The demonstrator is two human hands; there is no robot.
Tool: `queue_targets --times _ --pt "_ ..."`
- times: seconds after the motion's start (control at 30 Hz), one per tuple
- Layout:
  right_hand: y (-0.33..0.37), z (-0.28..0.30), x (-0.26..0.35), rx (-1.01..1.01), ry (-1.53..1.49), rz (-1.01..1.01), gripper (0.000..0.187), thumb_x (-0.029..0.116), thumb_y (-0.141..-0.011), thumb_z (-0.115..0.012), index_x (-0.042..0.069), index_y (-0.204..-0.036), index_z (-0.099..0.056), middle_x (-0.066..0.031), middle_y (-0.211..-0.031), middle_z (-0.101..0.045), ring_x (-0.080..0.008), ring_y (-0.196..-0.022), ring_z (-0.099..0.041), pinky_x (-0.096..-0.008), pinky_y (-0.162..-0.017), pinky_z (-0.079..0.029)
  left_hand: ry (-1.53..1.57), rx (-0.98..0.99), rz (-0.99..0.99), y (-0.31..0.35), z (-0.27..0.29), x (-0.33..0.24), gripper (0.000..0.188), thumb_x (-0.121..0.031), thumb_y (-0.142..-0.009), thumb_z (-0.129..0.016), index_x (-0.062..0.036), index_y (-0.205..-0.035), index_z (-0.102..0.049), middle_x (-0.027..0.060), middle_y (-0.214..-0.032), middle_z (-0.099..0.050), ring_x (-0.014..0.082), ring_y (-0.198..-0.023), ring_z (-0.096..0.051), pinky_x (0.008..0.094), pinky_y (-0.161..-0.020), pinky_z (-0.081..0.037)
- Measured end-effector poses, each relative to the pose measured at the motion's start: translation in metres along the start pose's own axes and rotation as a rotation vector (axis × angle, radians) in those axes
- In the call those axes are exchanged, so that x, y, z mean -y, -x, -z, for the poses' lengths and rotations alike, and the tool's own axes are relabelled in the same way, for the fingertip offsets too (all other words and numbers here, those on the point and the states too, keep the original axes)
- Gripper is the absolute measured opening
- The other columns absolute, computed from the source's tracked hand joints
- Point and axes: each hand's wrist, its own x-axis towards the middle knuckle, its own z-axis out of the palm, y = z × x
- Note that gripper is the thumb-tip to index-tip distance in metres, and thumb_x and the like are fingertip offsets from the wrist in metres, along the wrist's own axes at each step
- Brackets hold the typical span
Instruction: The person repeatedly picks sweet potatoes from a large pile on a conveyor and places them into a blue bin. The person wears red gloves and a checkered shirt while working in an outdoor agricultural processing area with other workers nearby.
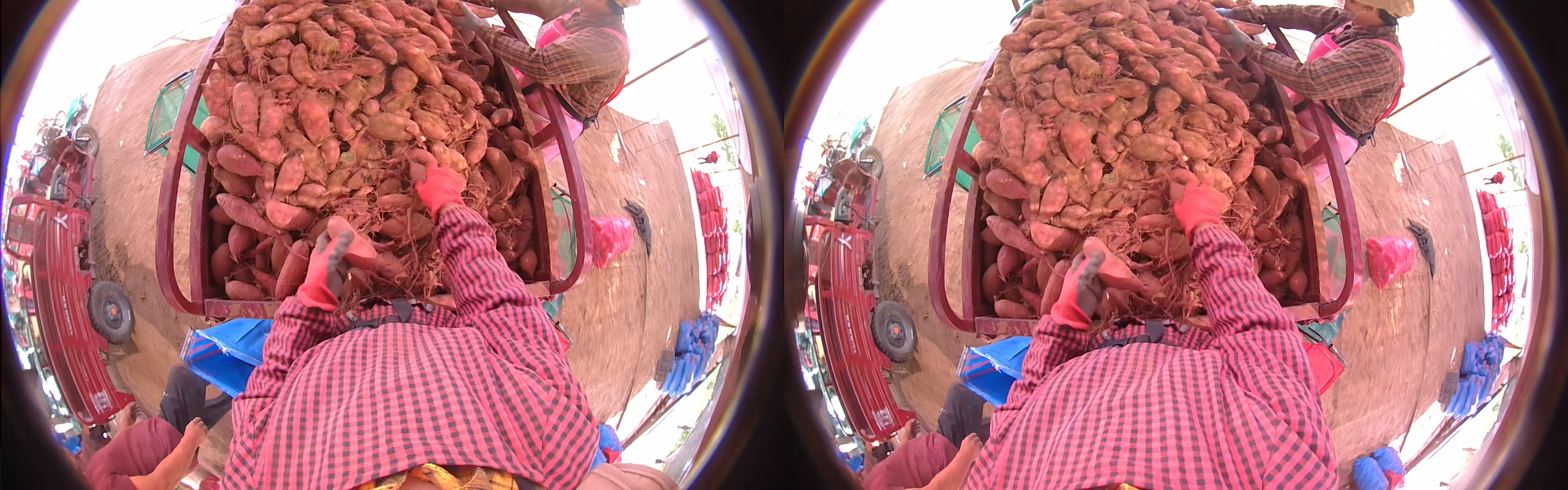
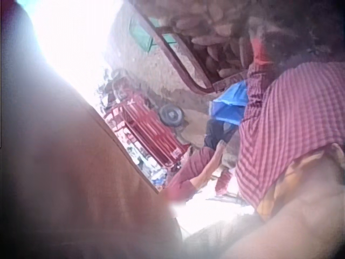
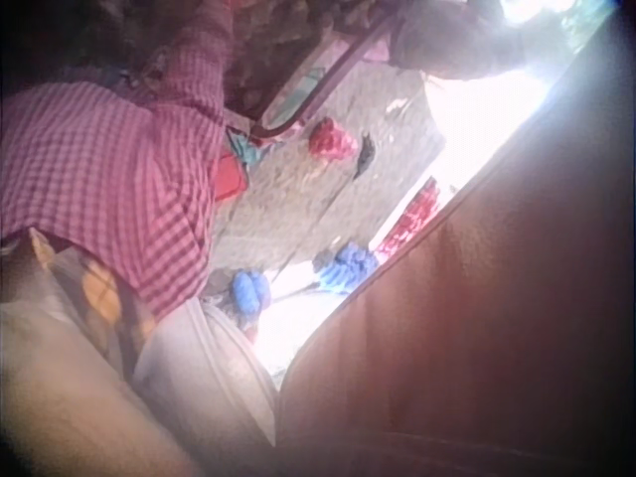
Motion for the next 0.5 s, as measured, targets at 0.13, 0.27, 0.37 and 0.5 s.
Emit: queue_targets --times 0.13,0.27,0.37,0.5 --pt "0.074 0.009 0.02 -0.013 -0.503 0.39 0.047 0.041 -0.092 -0.072 0.009 -0.126 -0.066 -0.0192 -0.116 -0.068 -0.0346 -0.115 -0.065 -0.0433 -0.101 -0.051 -0.172 -0.054 -0.2 -0.004 -0.008 -0.003 0.037 -0.022 -0.1 -0.068 -0.0028 -0.131 -0.057 0.0109 -0.119 -0.066 0.0228 -0.102 -0.068 0.0323 -0.088 -0.057" --pt "0.102 0.001 0.038 0.117 -0.784 0.719 0.04 0.034 -0.094 -0.071 0.007 -0.123 -0.07 -0.0159 -0.109 -0.068 -0.033 -0.106 -0.067 -0.0404 -0.097 -0.053 0.256 0.065 0.142 -0.032 -0.005 -0.008 0.028 -0.018 -0.099 -0.065 -0.0059 -0.124 -0.062 0.0122 -0.109 -0.069 0.026 -0.095 -0.071 0.0337 -0.08 -0.059" --pt "0.046 -0.001 0.021 -0.14 -0.834 0.675 0.022 0.022 -0.099 -0.064 0.009 -0.116 -0.071 -0.0125 -0.117 -0.07 -0.0312 -0.109 -0.067 -0.0437 -0.095 -0.054 0.42 0.072 0.251 -0.046 0.004 -0.013 0.023 -0.024 -0.1 -0.063 -0.0073 -0.115 -0.064 0.012 -0.103 -0.069 0.0257 -0.086 -0.07 0.0363 -0.068 -0.059" --pt "-0.05 -0.016 0.004 -0.248 0.206 0.273 0.036 0.024 -0.092 -0.068 0.014 -0.127 -0.063 -0.0107 -0.129 -0.064 -0.0319 -0.116 -0.061 -0.0464 -0.096 -0.052 0.285 0.181 0.246 -0.045 0.013 -0.019 0.033 -0.031 -0.099 -0.066 -0.0021 -0.115 -0.063 0.0154 -0.107 -0.071 0.029 -0.09 -0.07 0.0403 -0.073 -0.061"
